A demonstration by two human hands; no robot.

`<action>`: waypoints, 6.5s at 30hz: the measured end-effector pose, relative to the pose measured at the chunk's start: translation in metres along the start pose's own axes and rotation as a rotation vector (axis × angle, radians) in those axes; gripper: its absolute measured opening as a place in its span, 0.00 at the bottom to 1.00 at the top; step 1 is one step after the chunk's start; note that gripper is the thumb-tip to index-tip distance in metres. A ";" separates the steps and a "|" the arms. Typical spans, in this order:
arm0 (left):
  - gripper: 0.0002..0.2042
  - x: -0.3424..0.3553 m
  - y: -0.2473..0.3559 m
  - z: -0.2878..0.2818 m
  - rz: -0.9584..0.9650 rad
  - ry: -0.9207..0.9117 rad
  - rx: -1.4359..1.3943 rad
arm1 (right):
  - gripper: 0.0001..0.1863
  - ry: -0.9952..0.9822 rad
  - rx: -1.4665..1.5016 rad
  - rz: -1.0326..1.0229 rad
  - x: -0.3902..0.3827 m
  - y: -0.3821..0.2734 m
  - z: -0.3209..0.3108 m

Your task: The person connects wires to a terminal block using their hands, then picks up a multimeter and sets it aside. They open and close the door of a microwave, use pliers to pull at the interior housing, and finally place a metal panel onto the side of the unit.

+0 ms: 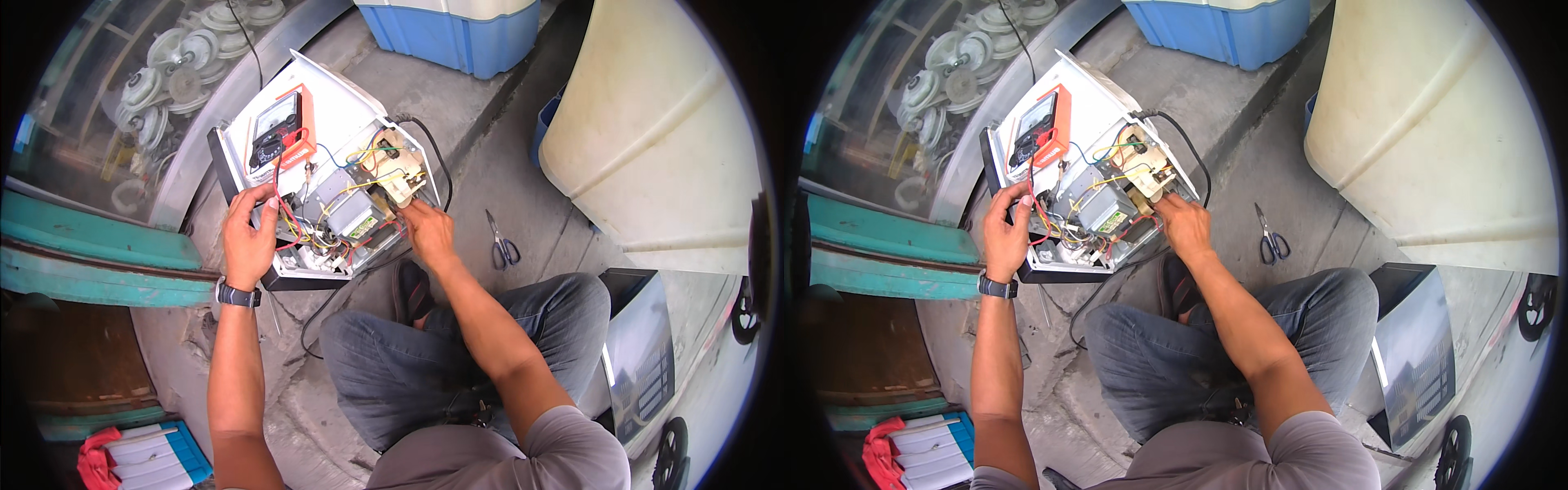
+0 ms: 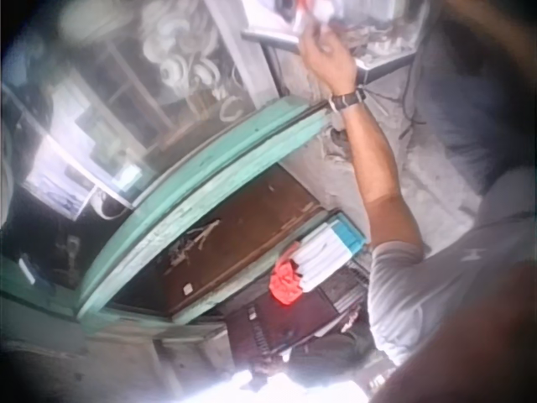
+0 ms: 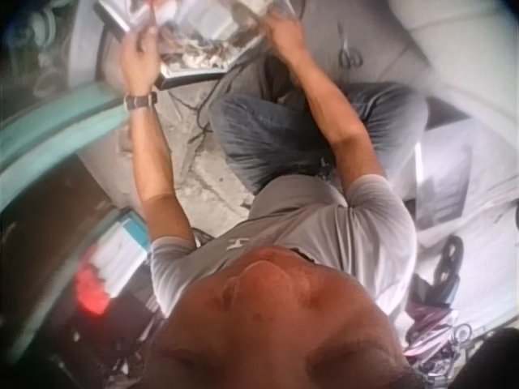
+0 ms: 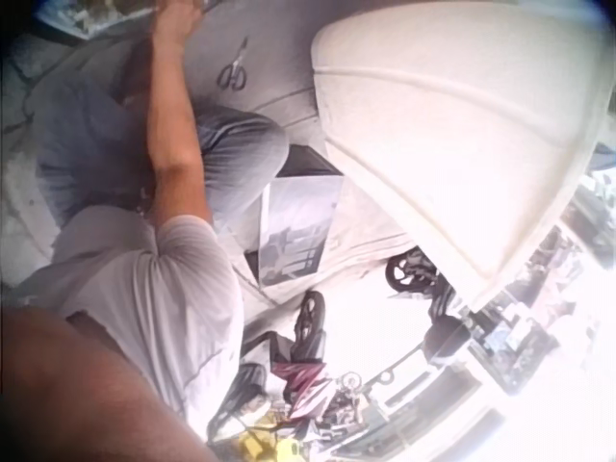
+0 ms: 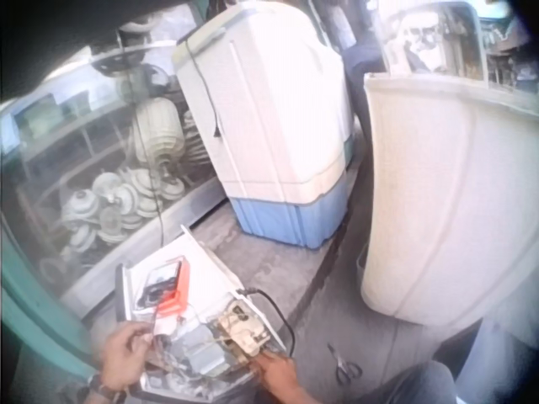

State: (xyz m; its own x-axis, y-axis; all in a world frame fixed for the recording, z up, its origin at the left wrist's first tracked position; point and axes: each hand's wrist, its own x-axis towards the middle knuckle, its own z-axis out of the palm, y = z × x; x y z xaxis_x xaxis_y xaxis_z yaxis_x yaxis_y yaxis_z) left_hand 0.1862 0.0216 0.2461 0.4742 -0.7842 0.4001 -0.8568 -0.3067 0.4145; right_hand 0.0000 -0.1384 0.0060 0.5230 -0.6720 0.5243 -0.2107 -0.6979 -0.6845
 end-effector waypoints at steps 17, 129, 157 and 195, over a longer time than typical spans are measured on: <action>0.11 0.001 0.007 0.000 0.028 -0.021 0.060 | 0.06 0.099 0.080 0.266 0.005 -0.006 0.010; 0.47 -0.324 -0.228 0.013 -0.913 0.266 0.563 | 0.32 -1.002 0.376 0.840 -0.107 0.023 -0.063; 0.35 -0.100 -0.066 -0.016 -0.497 0.194 -0.422 | 0.31 -0.164 1.397 1.268 -0.052 -0.016 0.029; 0.37 -0.038 0.077 0.108 -0.583 0.634 -1.288 | 0.57 -0.208 0.986 1.152 0.081 0.036 -0.022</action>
State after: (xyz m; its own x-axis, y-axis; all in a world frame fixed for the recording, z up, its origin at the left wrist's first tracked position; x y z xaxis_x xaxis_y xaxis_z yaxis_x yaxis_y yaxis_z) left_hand 0.0801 -0.0306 0.1746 0.9591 -0.2744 0.0695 0.0606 0.4389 0.8965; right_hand 0.0168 -0.2230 0.0345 0.5850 -0.6121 -0.5321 0.0006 0.6564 -0.7544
